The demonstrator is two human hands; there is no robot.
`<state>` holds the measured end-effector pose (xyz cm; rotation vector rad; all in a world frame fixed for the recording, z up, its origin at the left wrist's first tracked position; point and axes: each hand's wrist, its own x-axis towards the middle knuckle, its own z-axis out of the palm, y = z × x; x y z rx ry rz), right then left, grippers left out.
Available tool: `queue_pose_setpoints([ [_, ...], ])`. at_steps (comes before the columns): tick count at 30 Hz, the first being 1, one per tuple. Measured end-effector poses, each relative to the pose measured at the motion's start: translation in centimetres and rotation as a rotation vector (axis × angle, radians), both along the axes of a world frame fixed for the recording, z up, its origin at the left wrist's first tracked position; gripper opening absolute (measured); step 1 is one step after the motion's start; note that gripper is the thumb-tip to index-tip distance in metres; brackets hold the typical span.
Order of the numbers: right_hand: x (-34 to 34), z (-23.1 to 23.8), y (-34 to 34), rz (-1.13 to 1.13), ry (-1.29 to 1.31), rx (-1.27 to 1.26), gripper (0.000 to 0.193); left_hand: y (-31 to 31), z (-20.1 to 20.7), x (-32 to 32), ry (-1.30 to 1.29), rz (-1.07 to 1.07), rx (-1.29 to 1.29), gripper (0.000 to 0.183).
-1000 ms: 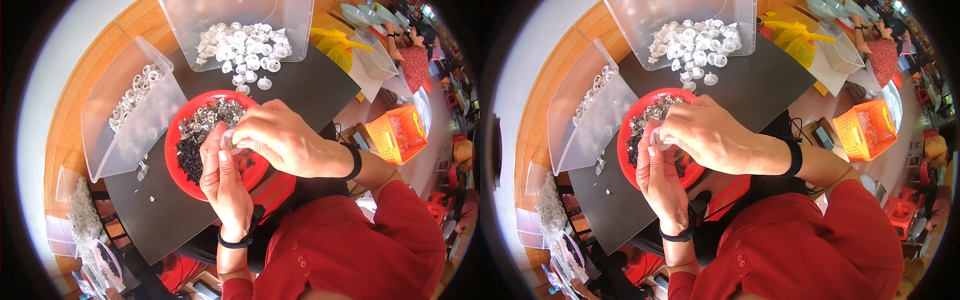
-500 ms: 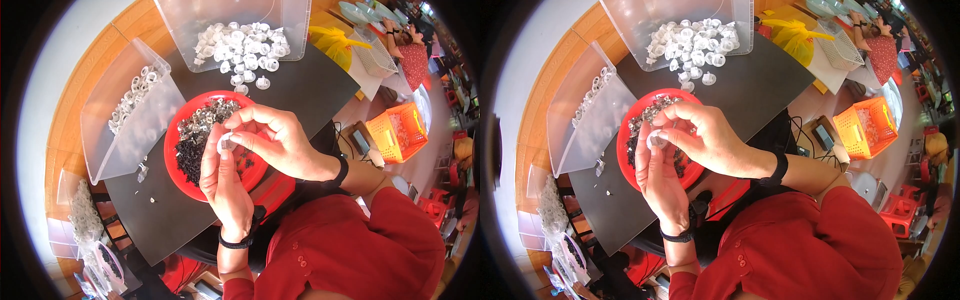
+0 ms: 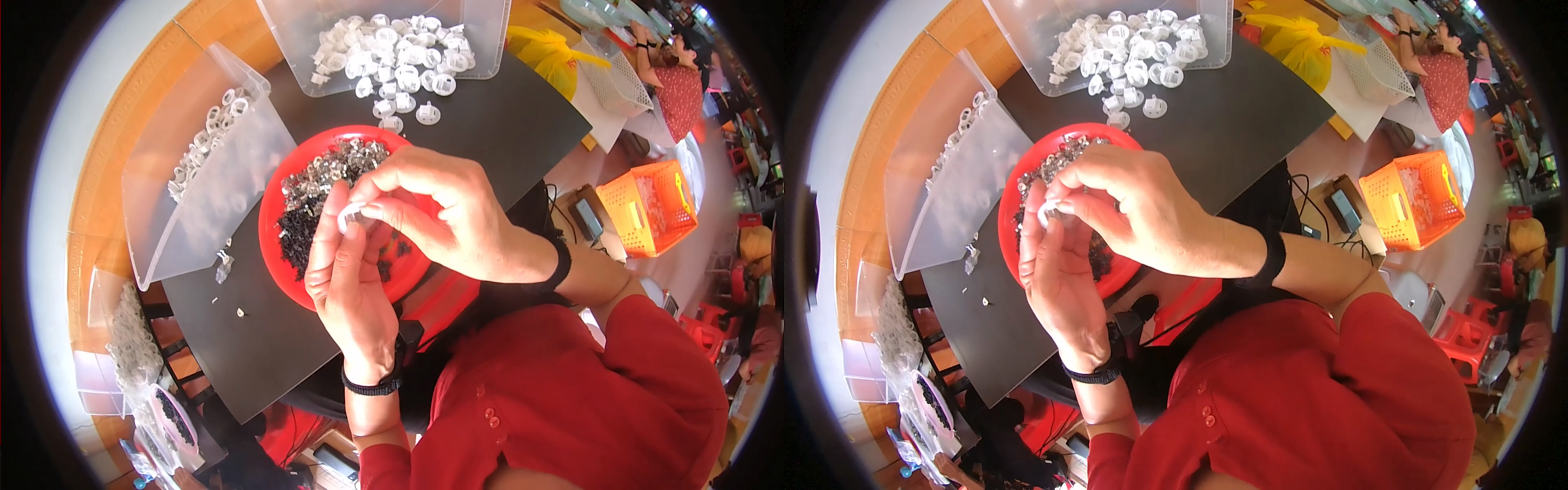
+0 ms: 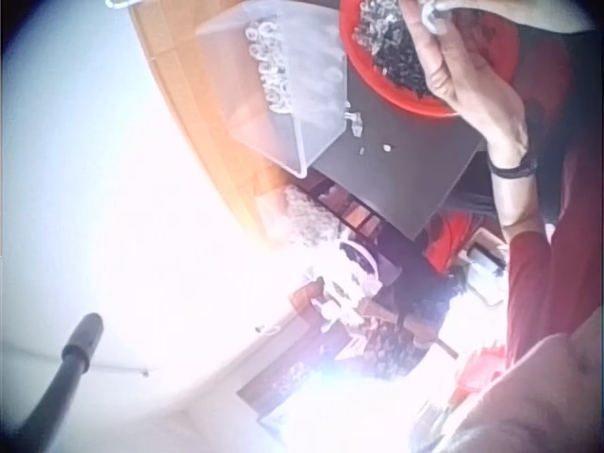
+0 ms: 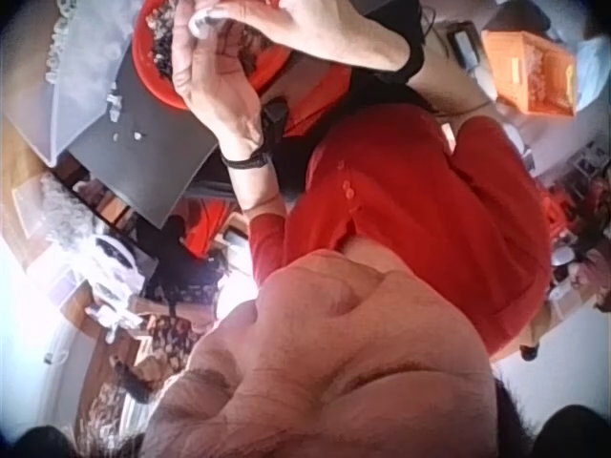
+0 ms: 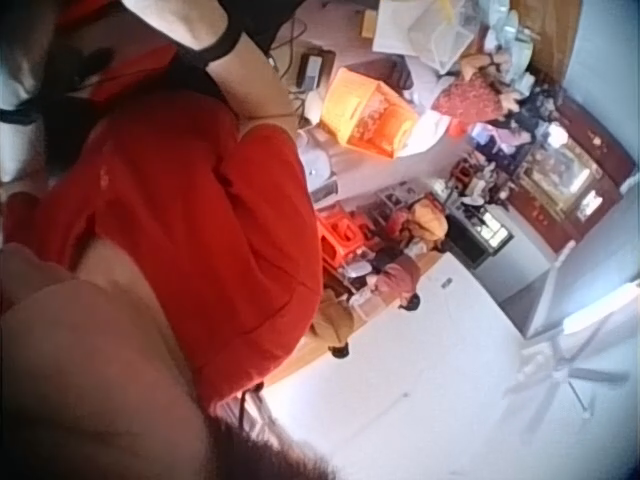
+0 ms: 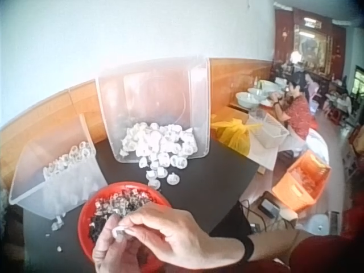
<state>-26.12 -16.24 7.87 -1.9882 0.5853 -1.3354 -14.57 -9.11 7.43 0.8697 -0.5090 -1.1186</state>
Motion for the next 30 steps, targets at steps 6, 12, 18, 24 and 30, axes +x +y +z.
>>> queue_pose_setpoints([
  [6, -0.2, 0.5, -0.5, 0.043, 0.004, -0.024, 0.011, -0.3, 0.1, 0.6, 0.029, 0.04, -0.005, 0.043],
  [12, -2.4, -1.1, -2.0, -0.027, 0.539, -0.075, 0.01, 0.3, -0.5, 3.5, 0.112, -0.038, -0.17, 0.048],
  [18, -1.7, -2.0, -1.5, -0.056, 0.949, -0.208, 0.011, 0.1, -0.2, 3.2, 0.067, -0.037, -0.125, 0.044],
  [24, -1.2, -1.7, -1.6, -0.032, 1.133, -0.208, 0.008, -0.2, 0.1, 2.4, 0.061, 0.01, -0.126, 0.03],
  [30, -2.2, -0.5, -2.0, 0.033, 0.648, -0.013, 0.009, -0.1, 0.4, 2.1, -0.109, 0.057, -0.083, 0.021],
])
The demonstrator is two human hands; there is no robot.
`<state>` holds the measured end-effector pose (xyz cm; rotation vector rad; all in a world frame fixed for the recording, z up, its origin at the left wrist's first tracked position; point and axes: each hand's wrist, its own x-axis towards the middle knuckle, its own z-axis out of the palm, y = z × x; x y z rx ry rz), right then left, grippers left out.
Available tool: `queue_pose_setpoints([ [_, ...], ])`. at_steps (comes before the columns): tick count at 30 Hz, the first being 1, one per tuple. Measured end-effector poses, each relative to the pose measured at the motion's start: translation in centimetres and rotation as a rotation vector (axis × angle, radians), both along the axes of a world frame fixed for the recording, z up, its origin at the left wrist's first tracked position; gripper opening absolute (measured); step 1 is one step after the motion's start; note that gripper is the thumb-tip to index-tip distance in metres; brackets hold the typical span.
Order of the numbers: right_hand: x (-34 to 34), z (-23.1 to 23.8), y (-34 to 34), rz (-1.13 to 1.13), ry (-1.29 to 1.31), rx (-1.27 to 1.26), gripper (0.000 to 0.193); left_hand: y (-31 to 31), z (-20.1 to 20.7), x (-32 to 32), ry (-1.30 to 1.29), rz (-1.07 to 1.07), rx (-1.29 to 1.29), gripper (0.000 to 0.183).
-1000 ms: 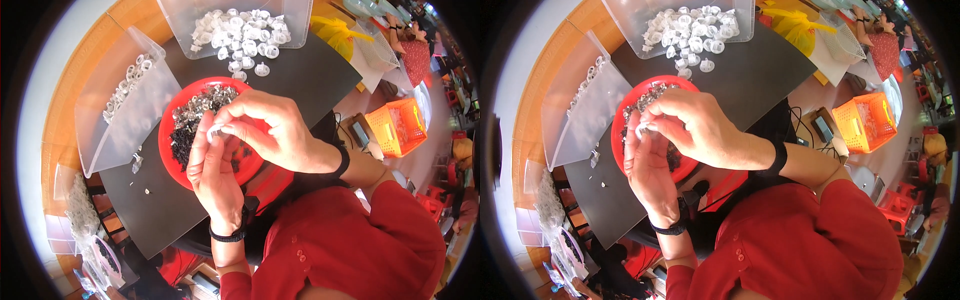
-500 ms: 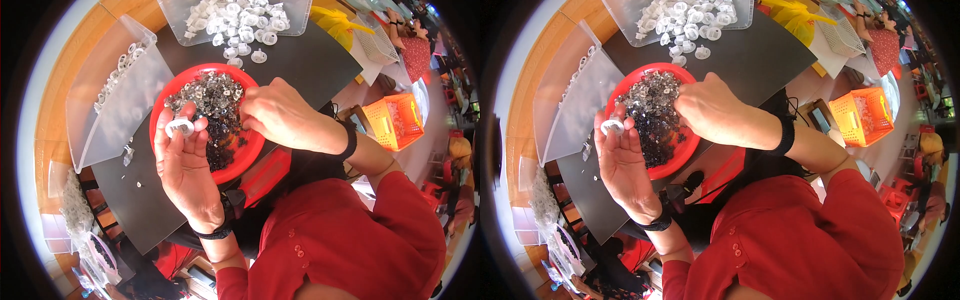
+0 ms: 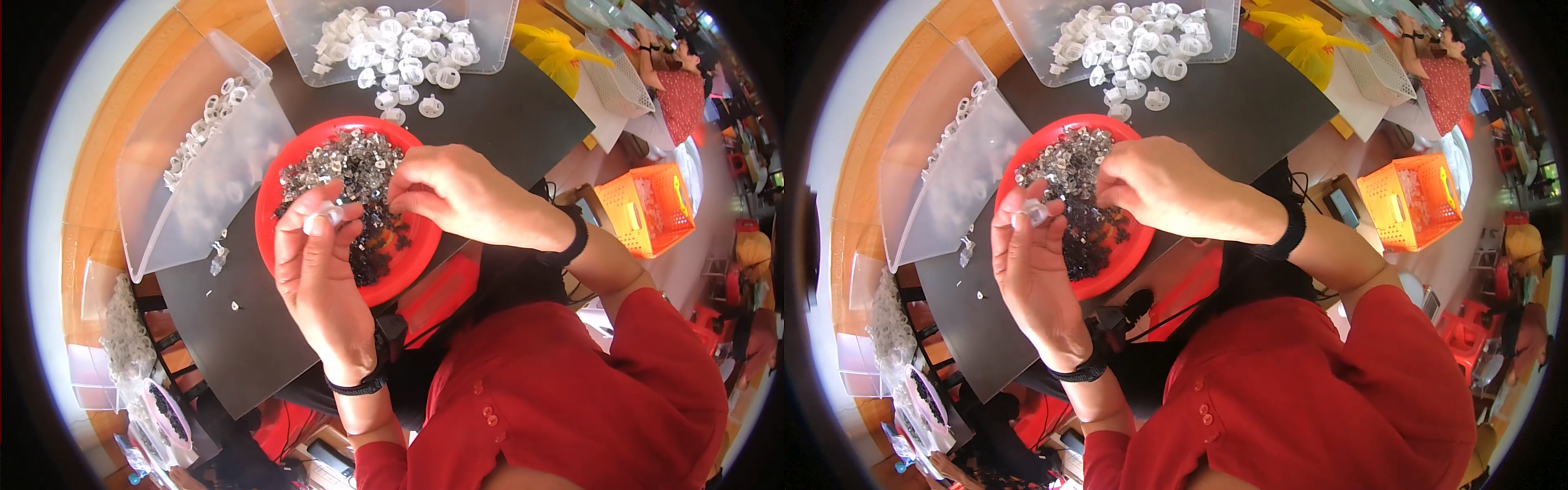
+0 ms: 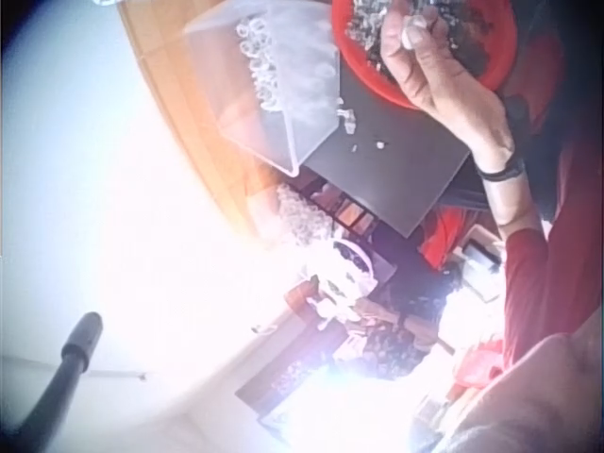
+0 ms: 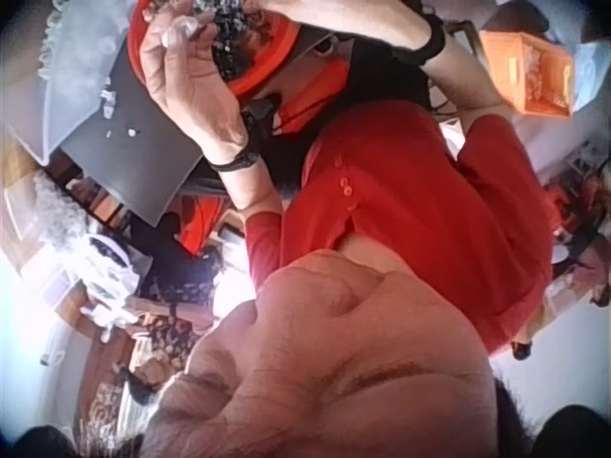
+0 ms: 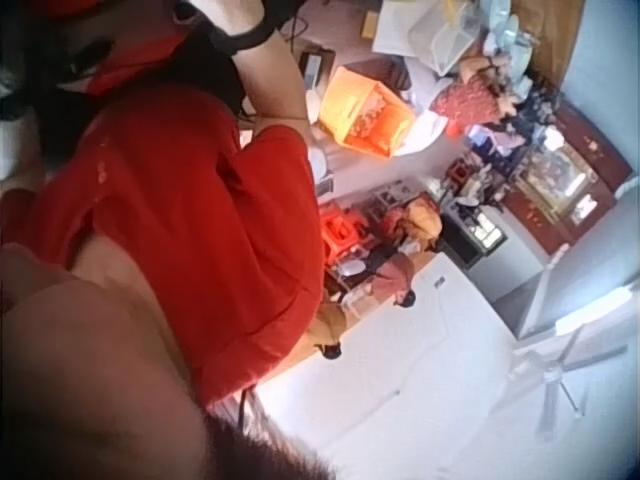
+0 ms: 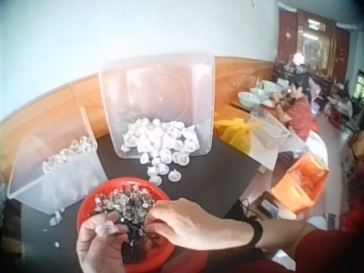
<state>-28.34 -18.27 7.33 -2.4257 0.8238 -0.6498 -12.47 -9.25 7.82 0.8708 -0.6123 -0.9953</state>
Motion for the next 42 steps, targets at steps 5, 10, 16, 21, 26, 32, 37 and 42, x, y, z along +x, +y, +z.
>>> queue_pose_setpoints([
  [5, 0.2, 2.0, 0.5, -0.008, -0.415, 0.392, 0.018, 0.4, -0.4, -0.9, -0.263, -0.037, 0.044, 0.018],
  [10, 0.2, 2.4, 1.2, 0.005, -0.463, 0.331, 0.019, 0.4, -0.6, -1.6, -0.389, -0.009, -0.021, 0.008],
  [16, 0.6, 2.4, 1.5, -0.018, -0.52, 0.367, 0.015, 0.3, -0.7, -1.8, -0.424, 0.027, -0.02, 0.006],
  [21, 0.5, 2.8, 1.2, 0.014, -0.464, 0.223, 0.012, 0.4, -0.3, -1.6, -0.383, 0.016, 0.011, 0.006],
  [26, 0.4, 2.9, 0.2, 0.167, -0.277, -0.451, 0.006, 0.4, -1.0, -0.9, -0.219, -0.099, 0.081, 0.011],
  [32, 0.5, 3.1, -0.1, 0.215, -0.338, -0.468, 0.008, 0.2, -1.3, -0.7, -0.054, -0.16, 0.088, 0.012],
  [37, 0.5, 3.3, -0.2, 0.277, -0.317, -0.443, 0.012, 0.3, -1.4, -0.6, -0.036, -0.181, 0.079, 0.013],
  [42, 0.1, 4.2, -0.3, 0.306, -0.119, -0.331, 0.016, 0.3, -0.9, -0.9, 0.002, -0.196, 0.104, 0.009],
])
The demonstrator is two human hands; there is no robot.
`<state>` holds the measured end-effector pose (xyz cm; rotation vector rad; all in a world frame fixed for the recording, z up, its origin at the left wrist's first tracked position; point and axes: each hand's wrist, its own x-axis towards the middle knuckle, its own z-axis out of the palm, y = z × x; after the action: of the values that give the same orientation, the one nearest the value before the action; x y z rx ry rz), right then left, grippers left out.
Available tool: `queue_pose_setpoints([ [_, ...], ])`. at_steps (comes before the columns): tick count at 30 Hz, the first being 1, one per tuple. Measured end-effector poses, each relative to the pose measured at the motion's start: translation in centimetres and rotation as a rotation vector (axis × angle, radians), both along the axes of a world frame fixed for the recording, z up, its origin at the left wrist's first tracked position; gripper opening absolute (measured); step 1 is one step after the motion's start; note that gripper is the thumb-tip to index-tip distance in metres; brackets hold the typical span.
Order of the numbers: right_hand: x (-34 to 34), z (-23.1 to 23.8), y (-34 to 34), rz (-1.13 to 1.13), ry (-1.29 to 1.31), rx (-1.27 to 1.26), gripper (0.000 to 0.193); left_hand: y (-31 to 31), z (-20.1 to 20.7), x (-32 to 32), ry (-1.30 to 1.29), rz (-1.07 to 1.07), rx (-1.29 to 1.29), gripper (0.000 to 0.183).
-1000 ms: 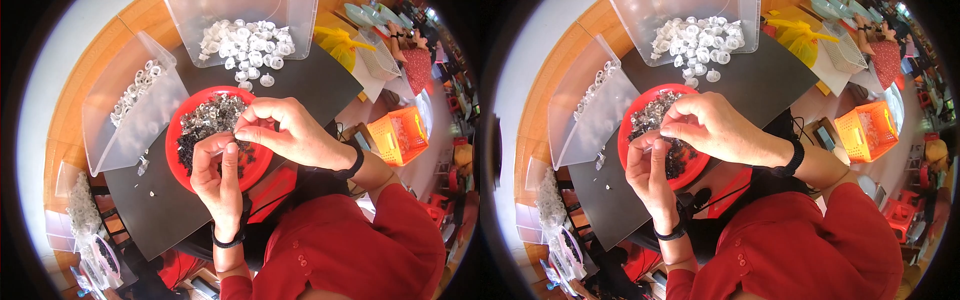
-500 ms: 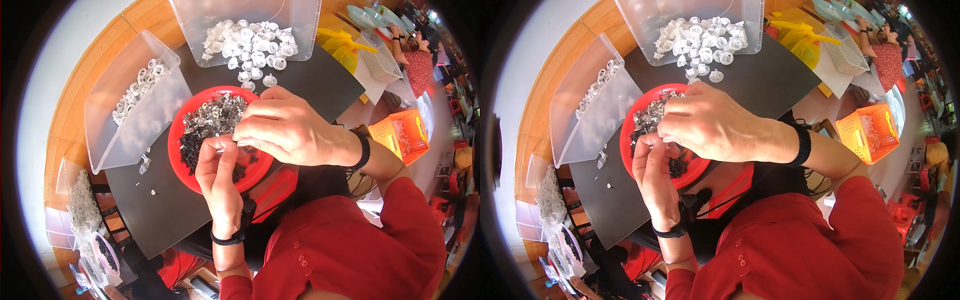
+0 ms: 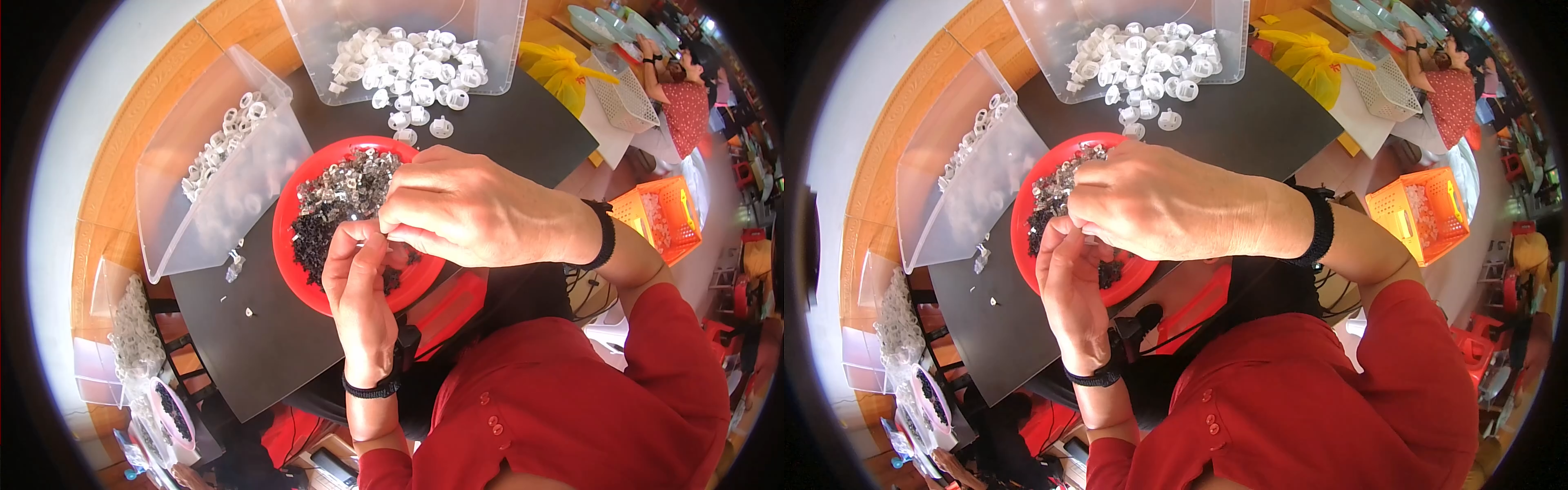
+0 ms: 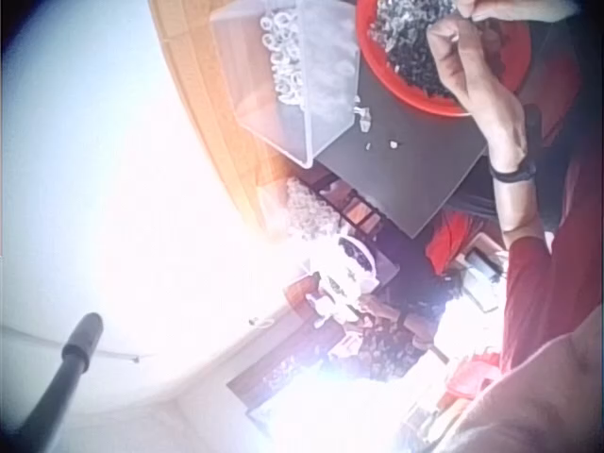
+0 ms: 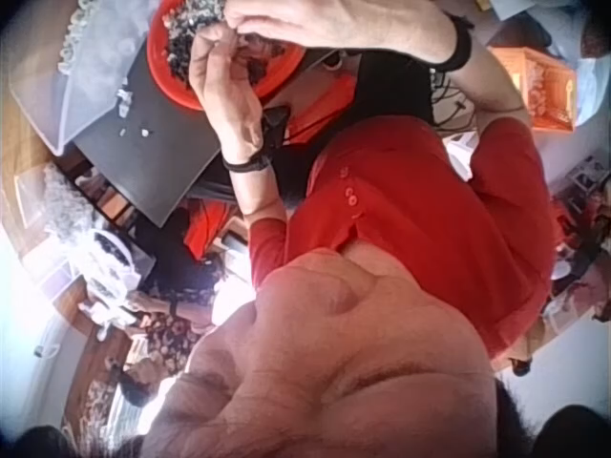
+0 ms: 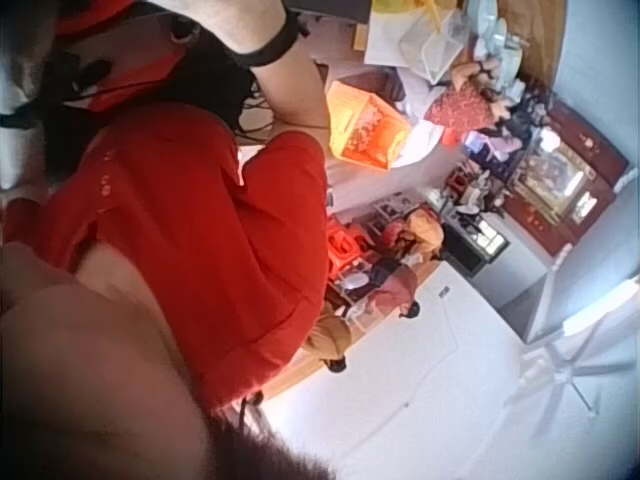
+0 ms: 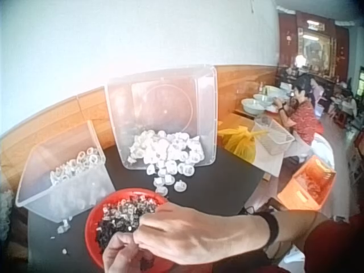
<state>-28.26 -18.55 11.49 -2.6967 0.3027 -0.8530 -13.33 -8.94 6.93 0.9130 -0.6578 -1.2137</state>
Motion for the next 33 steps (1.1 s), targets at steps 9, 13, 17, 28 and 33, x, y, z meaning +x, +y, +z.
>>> queue_pose_setpoints([
  [9, 0.2, -0.1, -0.1, 0.041, -0.055, -0.101, 0.016, 0.0, 0.0, 0.2, 0.005, 0.011, 0.002, 0.009],
  [13, 0.2, -0.1, -0.2, 0.049, -0.023, -0.067, 0.016, 0.0, -0.4, 0.3, -0.035, 0.002, -0.021, 0.012],
  [17, 0.3, -0.6, 0.4, -0.088, -0.119, -0.014, 0.016, -0.4, 0.0, -0.3, 0.094, 0.058, -0.013, 0.023],
  [28, 0.5, -2.1, 0.9, -0.201, -0.208, 0.194, 0.014, -0.5, -0.3, -0.3, 0.14, -0.025, 0.003, 0.037],
  [33, 0.5, -2.0, 1.1, -0.203, -0.192, 0.173, 0.013, -0.4, -0.2, -0.6, 0.133, 0.002, 0.012, 0.037],
])
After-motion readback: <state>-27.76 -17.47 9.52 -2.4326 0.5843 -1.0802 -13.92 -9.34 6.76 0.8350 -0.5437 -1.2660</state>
